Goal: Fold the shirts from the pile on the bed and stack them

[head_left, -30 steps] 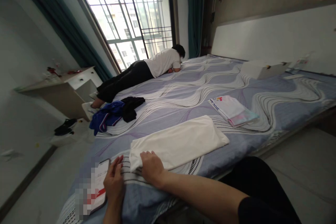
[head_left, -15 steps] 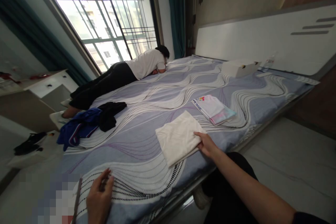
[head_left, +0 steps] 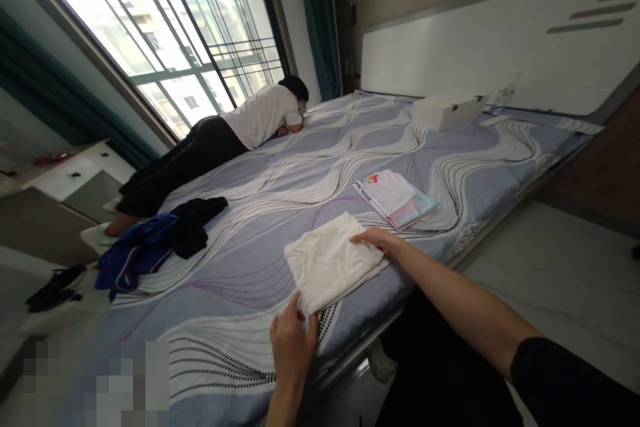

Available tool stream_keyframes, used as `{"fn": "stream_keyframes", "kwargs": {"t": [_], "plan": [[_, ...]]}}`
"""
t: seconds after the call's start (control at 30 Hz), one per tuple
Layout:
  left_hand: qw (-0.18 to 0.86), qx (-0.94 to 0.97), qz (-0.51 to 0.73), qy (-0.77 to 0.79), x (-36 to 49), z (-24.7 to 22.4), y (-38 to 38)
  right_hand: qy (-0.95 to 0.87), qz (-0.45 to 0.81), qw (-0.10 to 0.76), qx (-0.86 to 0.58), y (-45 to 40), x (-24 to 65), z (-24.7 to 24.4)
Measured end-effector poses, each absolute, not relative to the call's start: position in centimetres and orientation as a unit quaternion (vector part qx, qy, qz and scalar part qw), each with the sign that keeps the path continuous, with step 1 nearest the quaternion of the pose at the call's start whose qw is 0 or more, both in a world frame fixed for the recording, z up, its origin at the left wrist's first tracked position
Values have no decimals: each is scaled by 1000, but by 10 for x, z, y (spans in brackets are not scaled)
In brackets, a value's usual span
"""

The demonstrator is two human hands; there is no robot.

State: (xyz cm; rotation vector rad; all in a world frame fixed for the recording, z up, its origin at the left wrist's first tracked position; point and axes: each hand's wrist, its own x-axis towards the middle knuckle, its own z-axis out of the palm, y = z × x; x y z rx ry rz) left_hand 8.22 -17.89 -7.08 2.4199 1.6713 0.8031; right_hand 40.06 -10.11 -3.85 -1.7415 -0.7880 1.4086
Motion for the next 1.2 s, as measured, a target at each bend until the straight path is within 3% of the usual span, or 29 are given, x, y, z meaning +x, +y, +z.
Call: {"fn": "stream_keyframes", "kwargs": {"t": [0.3, 0.53, 0.63, 0.73, 0.87, 1.2], "plan": [[-87, 777, 261, 566, 103, -65, -181, -356, 512, 376, -685, -118, 390, -34], [-155, 752, 278, 577, 17, -58, -199, -387, 548, 335, -661, -147, 324, -31], [-134, 751, 214, 611, -7, -63, -212, -380, 562, 336, -653, -150, 299, -36], [-88, 749, 195, 627, -10, -73, -217, -435, 466, 328, -697, -148, 290, -40], [-68, 749, 246, 612, -5, -84, -216, -508, 359, 293, -726, -150, 298, -40], [-43, 788, 313, 529, -9, -91, -219, -522, 355, 310, -711, -179, 322, -53]]}}
